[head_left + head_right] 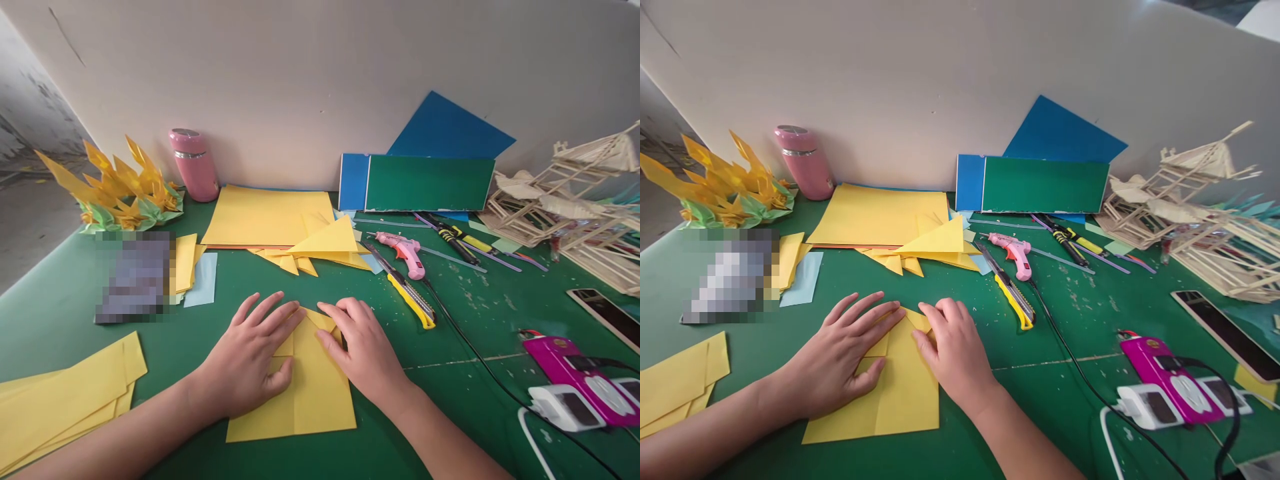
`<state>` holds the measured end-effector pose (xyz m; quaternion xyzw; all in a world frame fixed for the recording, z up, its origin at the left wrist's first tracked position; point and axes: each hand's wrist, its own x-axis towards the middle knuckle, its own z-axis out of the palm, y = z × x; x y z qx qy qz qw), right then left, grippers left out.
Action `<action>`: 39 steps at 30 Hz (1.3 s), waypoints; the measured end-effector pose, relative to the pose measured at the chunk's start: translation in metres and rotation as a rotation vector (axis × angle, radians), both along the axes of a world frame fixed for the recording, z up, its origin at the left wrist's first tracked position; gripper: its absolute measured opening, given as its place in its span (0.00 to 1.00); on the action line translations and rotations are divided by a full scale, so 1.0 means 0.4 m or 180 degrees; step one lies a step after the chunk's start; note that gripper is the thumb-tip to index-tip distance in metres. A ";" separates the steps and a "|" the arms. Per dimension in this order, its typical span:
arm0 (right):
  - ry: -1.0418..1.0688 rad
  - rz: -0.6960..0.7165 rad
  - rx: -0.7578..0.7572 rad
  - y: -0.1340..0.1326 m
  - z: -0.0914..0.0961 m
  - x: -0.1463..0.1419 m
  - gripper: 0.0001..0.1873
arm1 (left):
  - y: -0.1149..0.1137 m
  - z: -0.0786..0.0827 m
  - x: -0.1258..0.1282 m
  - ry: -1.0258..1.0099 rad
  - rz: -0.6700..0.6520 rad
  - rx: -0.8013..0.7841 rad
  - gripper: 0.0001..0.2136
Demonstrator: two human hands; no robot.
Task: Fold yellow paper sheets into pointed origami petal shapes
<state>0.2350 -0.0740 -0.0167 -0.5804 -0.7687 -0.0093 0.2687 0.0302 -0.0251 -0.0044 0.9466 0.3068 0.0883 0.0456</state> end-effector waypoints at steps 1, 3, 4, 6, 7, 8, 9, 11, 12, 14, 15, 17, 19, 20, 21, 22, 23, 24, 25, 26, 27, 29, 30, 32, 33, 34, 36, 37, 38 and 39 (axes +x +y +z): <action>0.0106 -0.0046 -0.0028 0.002 -0.002 0.001 0.14 | 0.000 0.000 0.000 0.0006 -0.0003 0.0001 0.28; 0.0342 -0.0101 -0.0099 0.006 -0.004 0.003 0.13 | 0.001 0.000 -0.001 0.0025 -0.0016 0.0017 0.28; 0.0450 -0.0107 -0.0147 0.008 -0.004 0.003 0.12 | 0.001 0.000 -0.001 0.0033 -0.0022 0.0035 0.28; 0.0636 -0.0077 -0.0275 0.012 -0.002 0.002 0.09 | 0.001 -0.001 -0.001 0.0044 -0.0027 0.0085 0.27; 0.0720 -0.0052 -0.0342 0.013 -0.001 0.001 0.08 | 0.001 -0.001 -0.002 0.0043 -0.0027 0.0111 0.27; 0.0805 -0.0035 -0.0395 0.014 0.000 0.000 0.08 | 0.000 -0.002 -0.002 0.0042 -0.0024 0.0134 0.26; 0.0884 -0.0033 -0.0431 0.015 0.000 -0.001 0.10 | 0.000 -0.002 -0.002 0.0038 -0.0018 0.0154 0.26; 0.1010 -0.0068 -0.0451 0.016 0.000 -0.002 0.16 | -0.001 -0.003 -0.002 0.0027 -0.0008 0.0184 0.25; 0.1042 -0.0083 -0.0448 0.017 0.000 -0.002 0.18 | -0.001 -0.004 -0.002 0.0016 -0.0007 0.0196 0.25; 0.1052 -0.0086 -0.0447 0.017 0.000 -0.003 0.20 | -0.001 -0.006 -0.003 -0.0013 -0.0027 0.0214 0.25; 0.1042 -0.0083 -0.0457 0.017 0.002 -0.003 0.19 | -0.001 -0.006 -0.003 -0.0028 -0.0043 0.0219 0.25; 0.1003 -0.0084 -0.0510 0.018 0.005 -0.004 0.17 | 0.000 -0.008 -0.003 -0.0046 -0.0070 0.0226 0.25; 0.0972 -0.0065 -0.0569 0.017 0.009 -0.007 0.16 | -0.001 -0.008 -0.002 -0.0065 -0.0072 0.0224 0.26; 0.0976 -0.0015 -0.0578 0.017 0.010 -0.008 0.16 | -0.001 -0.007 -0.001 -0.0080 -0.0066 0.0215 0.25; 0.0996 0.0065 -0.0566 0.016 0.010 -0.011 0.16 | -0.002 -0.006 0.000 -0.0095 -0.0064 0.0199 0.25; 0.1026 0.0163 -0.0529 0.014 0.009 -0.013 0.16 | -0.002 -0.004 0.001 -0.0105 -0.0068 0.0174 0.25; 0.1055 0.0263 -0.0476 0.013 0.008 -0.015 0.17 | -0.003 -0.002 0.002 -0.0113 -0.0080 0.0141 0.25; 0.1072 0.0362 -0.0419 0.011 0.007 -0.018 0.17 | -0.004 0.000 0.003 -0.0122 -0.0092 0.0104 0.24; 0.1079 0.0445 -0.0366 0.010 0.006 -0.020 0.18 | -0.004 0.002 0.004 -0.0134 -0.0100 0.0067 0.24; 0.1084 0.0508 -0.0322 0.009 0.005 -0.021 0.19 | -0.004 0.005 0.004 -0.0155 -0.0106 0.0033 0.24; 0.1087 0.0560 -0.0292 0.008 0.005 -0.022 0.19 | -0.005 0.007 0.005 -0.0184 -0.0111 0.0005 0.23; 0.1088 0.0663 -0.0259 0.006 0.007 -0.023 0.17 | -0.005 0.011 0.006 -0.0248 -0.0121 -0.0025 0.22; 0.1080 0.0726 -0.0255 0.006 0.009 -0.023 0.15 | -0.005 0.013 0.005 -0.0272 -0.0135 -0.0033 0.21; 0.1038 0.0868 -0.0253 0.005 0.012 -0.022 0.11 | -0.004 0.017 0.004 -0.0318 -0.0152 -0.0049 0.20; 0.1008 0.0924 -0.0252 0.005 0.014 -0.022 0.09 | -0.004 0.018 0.003 -0.0343 -0.0144 -0.0061 0.19; 0.0972 0.0959 -0.0252 0.004 0.015 -0.022 0.07 | -0.004 0.020 0.003 -0.0373 -0.0125 -0.0074 0.17; 0.0889 0.0963 -0.0254 0.004 0.017 -0.021 0.03 | -0.004 0.021 0.002 -0.0418 -0.0089 -0.0099 0.16; 0.0849 0.0950 -0.0261 0.004 0.017 -0.021 0.03 | -0.003 0.021 0.002 -0.0420 -0.0082 -0.0115 0.15; 0.0820 0.0942 -0.0270 0.004 0.017 -0.021 0.03 | -0.003 0.020 0.002 -0.0407 -0.0084 -0.0128 0.16; 0.0808 0.0948 -0.0276 0.004 0.017 -0.022 0.03 | -0.003 0.018 0.002 -0.0384 -0.0092 -0.0136 0.16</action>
